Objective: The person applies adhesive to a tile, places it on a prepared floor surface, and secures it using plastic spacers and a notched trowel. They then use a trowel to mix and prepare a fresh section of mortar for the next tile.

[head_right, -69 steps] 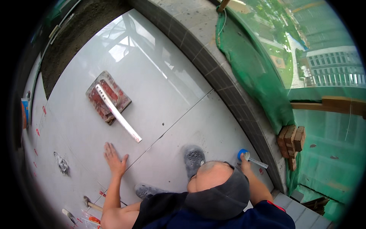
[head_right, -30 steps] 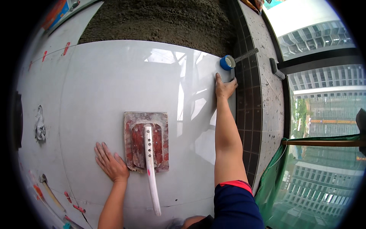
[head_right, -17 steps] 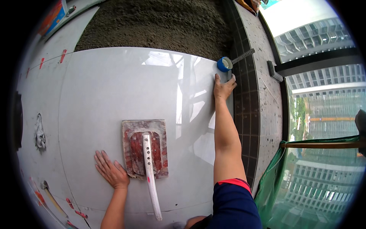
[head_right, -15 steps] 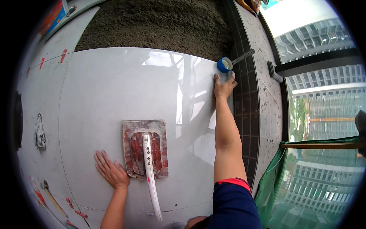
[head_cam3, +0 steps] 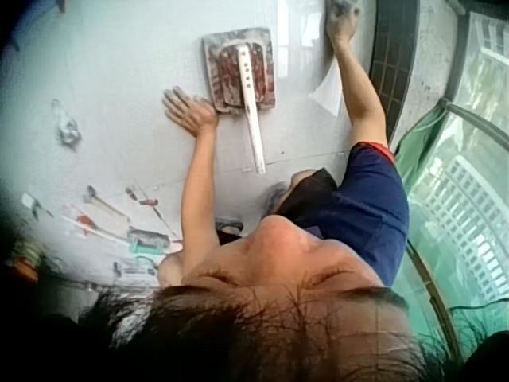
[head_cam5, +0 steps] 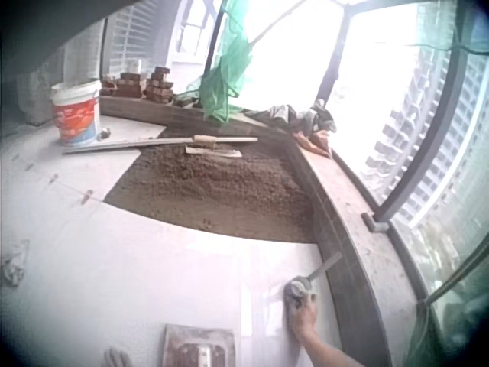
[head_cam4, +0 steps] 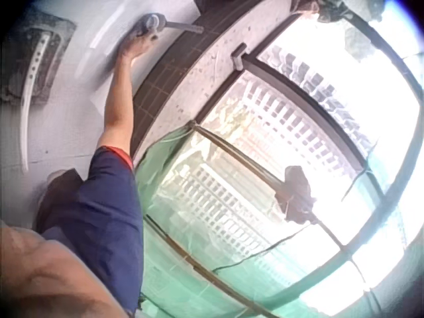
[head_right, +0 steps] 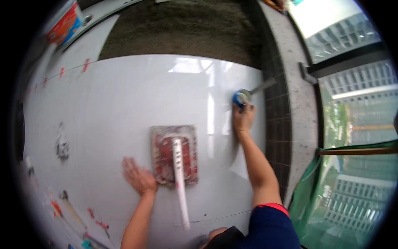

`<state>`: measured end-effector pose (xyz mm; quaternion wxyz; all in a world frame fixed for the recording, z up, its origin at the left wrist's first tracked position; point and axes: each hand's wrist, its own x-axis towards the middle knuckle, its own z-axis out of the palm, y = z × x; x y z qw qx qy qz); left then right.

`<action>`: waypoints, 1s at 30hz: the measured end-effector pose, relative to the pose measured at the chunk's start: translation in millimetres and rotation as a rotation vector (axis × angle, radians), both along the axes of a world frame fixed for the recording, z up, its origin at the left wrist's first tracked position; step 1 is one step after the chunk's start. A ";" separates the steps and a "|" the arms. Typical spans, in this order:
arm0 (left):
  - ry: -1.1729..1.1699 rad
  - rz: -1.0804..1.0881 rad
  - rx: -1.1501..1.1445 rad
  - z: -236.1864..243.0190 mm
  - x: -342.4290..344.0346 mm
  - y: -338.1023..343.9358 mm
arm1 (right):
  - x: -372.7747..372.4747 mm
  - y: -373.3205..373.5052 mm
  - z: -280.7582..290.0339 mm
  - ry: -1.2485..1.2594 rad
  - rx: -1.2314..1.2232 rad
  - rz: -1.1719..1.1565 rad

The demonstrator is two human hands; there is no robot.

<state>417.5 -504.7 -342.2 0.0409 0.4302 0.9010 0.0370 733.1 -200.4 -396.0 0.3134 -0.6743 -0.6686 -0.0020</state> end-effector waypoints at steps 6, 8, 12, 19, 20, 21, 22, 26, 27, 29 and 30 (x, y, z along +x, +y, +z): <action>-0.196 -0.022 0.081 8.2 -1.8 18.5 | 32.3 -116.6 35.6 0.223 -0.069 0.199; -0.277 -0.095 0.040 26.6 13.8 24.3 | 113.1 -147.8 20.2 0.179 -0.182 0.102; -0.364 -0.111 0.144 33.1 9.4 -7.2 | 79.9 -254.2 111.4 0.089 -0.582 0.043; -0.402 -0.328 -0.225 60.7 -18.7 24.3 | 129.0 -556.0 105.4 0.619 -0.900 -0.393; -0.598 -0.384 -0.359 58.4 -48.8 24.9 | 115.9 -575.5 96.8 0.661 -1.049 -0.422; -0.789 -0.482 -0.475 69.3 -77.9 34.0 | 103.9 -586.4 91.1 0.708 -1.130 -0.452; -0.702 -0.517 -0.403 75.0 -101.4 23.1 | 95.7 -591.5 86.9 0.733 -1.191 -0.457; -0.315 -0.706 -0.395 129.2 -195.9 -27.2 | 84.0 -572.8 77.3 0.826 -1.215 -0.466; -0.344 -0.588 -0.387 151.0 -227.1 -61.0 | 84.4 -568.7 77.5 0.841 -1.231 -0.457; -0.440 -0.495 -0.091 169.2 -311.3 -174.2 | 86.9 -567.4 85.8 0.848 -1.275 -0.447; -0.482 -0.348 0.042 179.9 -344.7 -228.6 | 93.4 -563.3 91.1 0.855 -1.276 -0.457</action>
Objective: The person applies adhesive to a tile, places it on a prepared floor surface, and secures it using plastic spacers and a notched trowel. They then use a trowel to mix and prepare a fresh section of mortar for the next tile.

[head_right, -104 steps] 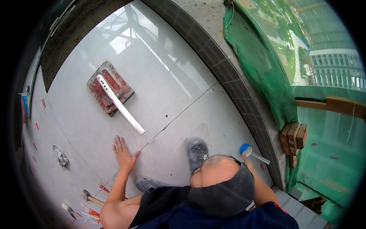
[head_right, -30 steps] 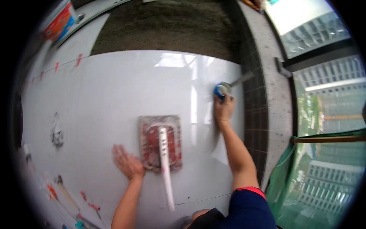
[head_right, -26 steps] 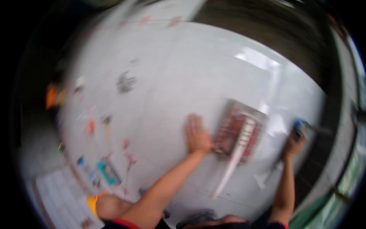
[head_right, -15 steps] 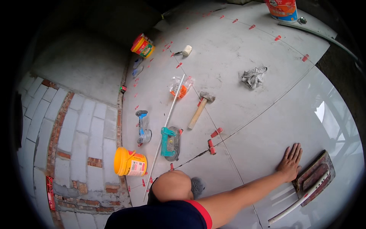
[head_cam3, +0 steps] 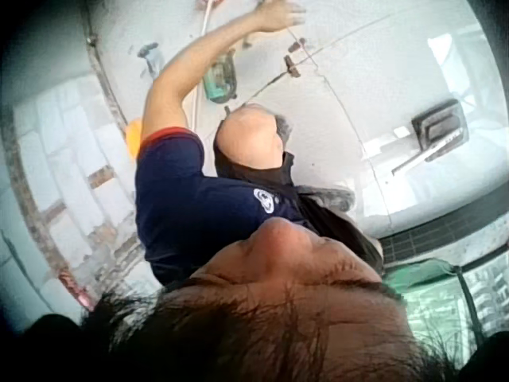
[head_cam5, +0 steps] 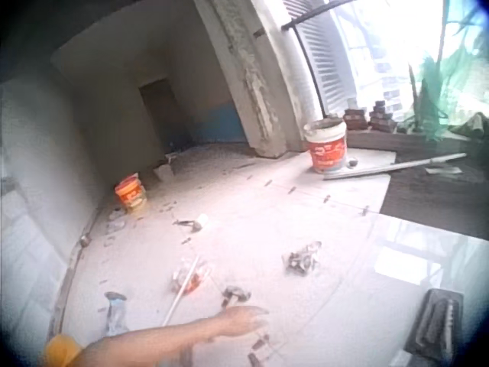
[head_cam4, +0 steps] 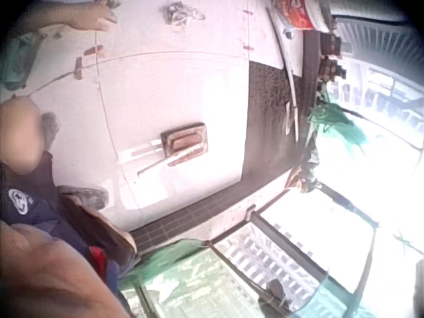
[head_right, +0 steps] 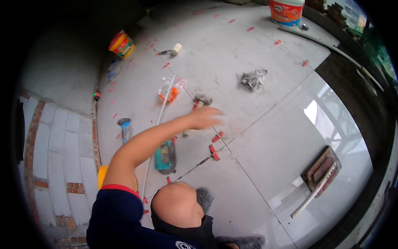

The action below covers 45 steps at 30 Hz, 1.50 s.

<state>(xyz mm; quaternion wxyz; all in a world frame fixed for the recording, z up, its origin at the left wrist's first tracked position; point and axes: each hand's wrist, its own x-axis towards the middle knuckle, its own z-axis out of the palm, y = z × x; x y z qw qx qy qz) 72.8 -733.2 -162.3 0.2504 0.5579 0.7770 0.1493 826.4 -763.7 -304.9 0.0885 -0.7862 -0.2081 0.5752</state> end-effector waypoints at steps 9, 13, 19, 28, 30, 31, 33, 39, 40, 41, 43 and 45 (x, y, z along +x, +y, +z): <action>0.843 1.557 -0.465 13.2 39.9 -543.4 | 39.0 73.0 53.4 0.087 0.009 0.126; 0.766 1.483 -0.585 17.2 93.5 -535.9 | -63.2 172.5 74.2 0.067 -0.003 0.368; 0.336 1.720 -0.264 29.2 71.2 -604.1 | -196.3 228.5 63.2 0.287 -0.136 0.370; 0.864 1.460 -0.244 148.8 67.8 -496.8 | -132.7 254.9 21.5 0.055 0.085 0.259; 0.750 1.305 -0.096 165.3 68.4 -429.5 | -99.6 268.5 27.6 -0.218 0.288 0.416; 0.761 1.263 -0.088 169.1 63.7 -404.3 | -78.5 276.1 28.7 -0.371 0.405 0.517; 0.732 1.166 0.008 173.4 54.9 -357.3 | -12.7 305.5 16.1 -0.607 0.644 0.735; 0.669 0.783 0.158 145.3 28.3 -252.0 | -38.3 250.7 69.7 -0.952 0.689 0.996; 0.651 0.732 0.182 135.9 24.0 -238.1 | -26.0 255.5 73.0 -0.929 0.762 1.040; 0.631 0.681 0.187 123.4 22.9 -227.6 | -35.2 247.7 78.4 -0.913 0.806 1.062; 0.588 0.615 0.191 102.5 23.2 -203.5 | -52.0 237.3 90.7 -0.842 0.835 1.114; 0.565 0.564 0.165 86.0 29.8 -171.1 | -77.9 216.3 109.6 -0.749 0.644 1.107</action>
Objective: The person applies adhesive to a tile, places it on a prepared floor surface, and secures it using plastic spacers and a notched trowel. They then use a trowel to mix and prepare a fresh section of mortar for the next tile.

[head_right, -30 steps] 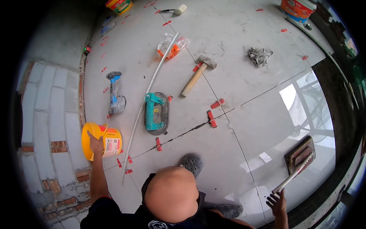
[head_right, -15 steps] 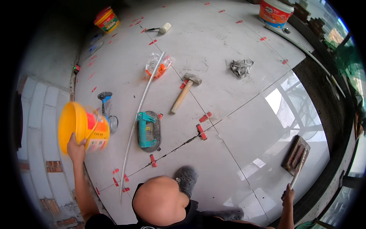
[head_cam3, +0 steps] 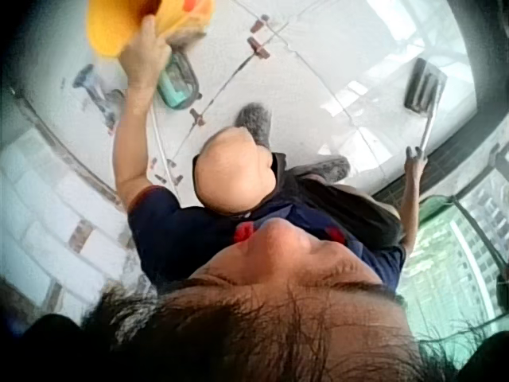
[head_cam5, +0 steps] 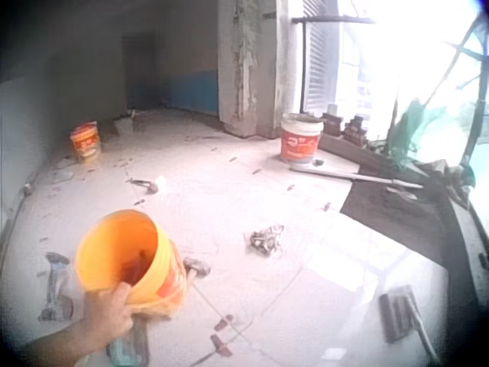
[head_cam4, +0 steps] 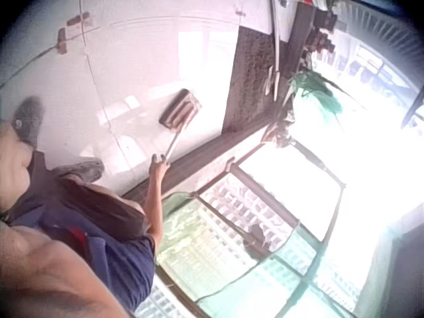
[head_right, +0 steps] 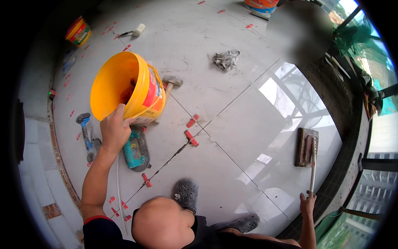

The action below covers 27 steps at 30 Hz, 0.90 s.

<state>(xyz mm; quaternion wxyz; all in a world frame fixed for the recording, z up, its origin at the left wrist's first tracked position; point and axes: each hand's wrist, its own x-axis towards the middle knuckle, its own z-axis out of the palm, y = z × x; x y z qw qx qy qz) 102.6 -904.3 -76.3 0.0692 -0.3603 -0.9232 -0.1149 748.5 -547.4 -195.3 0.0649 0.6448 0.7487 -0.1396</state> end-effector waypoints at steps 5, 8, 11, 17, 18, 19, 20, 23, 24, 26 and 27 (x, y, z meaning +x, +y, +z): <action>-0.217 0.050 -0.103 -18.2 1.3 21.2 | -4.8 -4.0 35.3 0.011 -0.007 0.031; -0.543 0.007 -0.012 -1.3 -11.9 10.4 | -11.2 0.3 41.0 -0.024 -0.016 0.042; -0.924 -0.059 0.178 -1.3 -48.6 7.3 | 22.5 1.4 11.5 0.068 0.007 0.055; -0.539 0.177 0.199 -47.4 -139.6 -23.0 | 18.9 -19.3 -8.8 -0.062 -0.277 0.292; -0.481 0.168 0.162 -48.9 -145.1 -18.4 | 20.8 -17.2 -5.9 -0.079 -0.295 0.320; -0.436 0.161 0.091 -57.9 -155.5 -20.8 | 16.4 -14.5 -4.2 -0.030 -0.397 0.279; -0.484 0.142 -0.013 -58.0 -161.0 -12.2 | 15.9 -11.4 1.9 0.009 -0.489 0.222; -0.499 0.042 -0.335 -89.2 -180.6 2.0 | -15.0 -14.4 25.4 0.037 -0.555 0.211; -0.459 -0.028 -0.531 -99.4 -183.4 9.9 | -30.9 -18.7 40.4 0.011 -0.575 0.195; -0.359 -0.177 -0.921 -119.8 -182.1 22.1 | -45.4 -21.6 51.6 -0.015 -0.580 0.194; -0.286 -0.200 -0.861 -130.9 -181.9 20.6 | -54.8 -25.9 56.5 -0.029 -0.582 0.203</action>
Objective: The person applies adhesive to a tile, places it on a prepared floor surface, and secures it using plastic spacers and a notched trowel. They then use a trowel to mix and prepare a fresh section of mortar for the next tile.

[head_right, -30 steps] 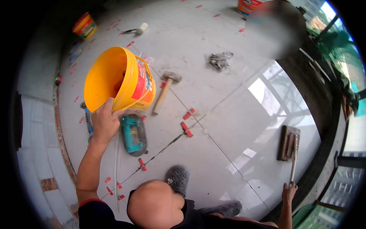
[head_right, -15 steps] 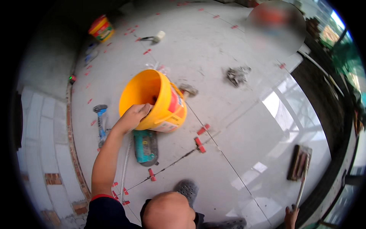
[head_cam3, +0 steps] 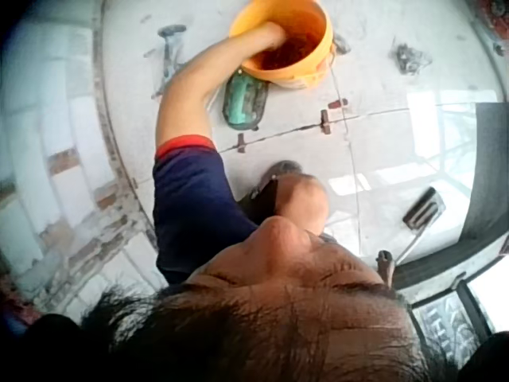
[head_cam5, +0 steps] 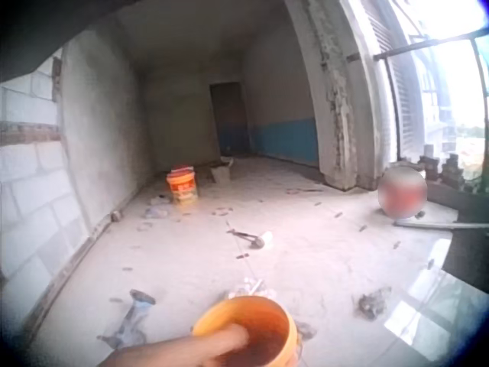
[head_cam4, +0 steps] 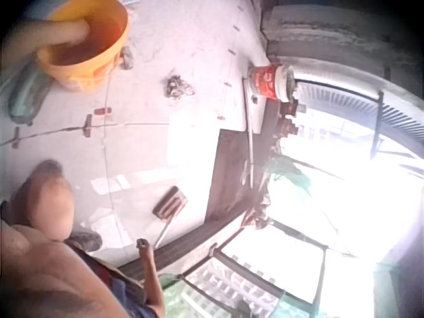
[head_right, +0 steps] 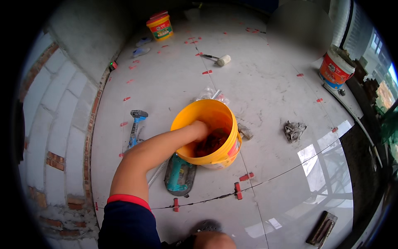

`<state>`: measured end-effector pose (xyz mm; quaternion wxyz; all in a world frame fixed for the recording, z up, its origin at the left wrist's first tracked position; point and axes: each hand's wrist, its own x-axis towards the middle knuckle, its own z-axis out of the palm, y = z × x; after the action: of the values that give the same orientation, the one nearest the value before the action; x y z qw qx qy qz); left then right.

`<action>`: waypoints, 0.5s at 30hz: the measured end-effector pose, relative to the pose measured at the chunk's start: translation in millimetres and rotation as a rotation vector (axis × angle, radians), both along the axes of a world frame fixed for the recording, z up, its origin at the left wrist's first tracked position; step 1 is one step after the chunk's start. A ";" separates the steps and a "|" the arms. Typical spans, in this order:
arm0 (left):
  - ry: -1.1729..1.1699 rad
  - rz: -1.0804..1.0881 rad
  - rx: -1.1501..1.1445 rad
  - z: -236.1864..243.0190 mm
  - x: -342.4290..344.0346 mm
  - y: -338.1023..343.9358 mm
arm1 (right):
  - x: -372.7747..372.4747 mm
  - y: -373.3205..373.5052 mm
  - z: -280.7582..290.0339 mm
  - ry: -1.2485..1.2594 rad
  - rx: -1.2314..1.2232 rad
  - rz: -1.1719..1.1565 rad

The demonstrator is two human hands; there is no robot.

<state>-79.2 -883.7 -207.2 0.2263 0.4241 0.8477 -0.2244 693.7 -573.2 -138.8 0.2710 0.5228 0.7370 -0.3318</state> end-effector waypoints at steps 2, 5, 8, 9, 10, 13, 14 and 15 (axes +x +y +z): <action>0.069 -0.066 0.333 -18.7 -4.3 1.1 | 37.6 11.7 -28.8 0.134 -0.034 -0.050; 0.077 -0.031 0.391 -44.4 -15.0 -9.6 | 8.4 -8.6 -25.7 0.068 -0.091 -0.031; 0.067 -0.209 0.113 -42.2 -24.2 11.2 | 29.6 -11.2 -41.9 0.067 -0.175 -0.205; 0.067 -0.305 -0.022 -37.9 -23.3 13.4 | 43.0 -7.3 -49.4 0.068 -0.214 -0.235; 0.090 -0.262 -0.030 -37.2 -21.8 14.6 | 48.2 -5.4 -49.7 0.088 -0.292 -0.430; 0.180 -0.166 -0.031 -27.0 -14.6 15.7 | 59.6 -5.7 -47.2 0.127 -0.228 -0.341; 0.227 -0.160 -0.010 -18.2 -12.7 17.7 | 61.3 -3.6 -45.1 0.115 -0.240 -0.450; 0.275 -0.146 0.001 -6.8 -11.0 13.6 | 59.9 -0.4 -45.9 0.103 -0.262 -0.552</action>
<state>-90.2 -870.1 -214.0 0.0909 0.4499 0.8378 -0.2956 753.6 -573.6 -184.7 0.1981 0.6463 0.5307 -0.5112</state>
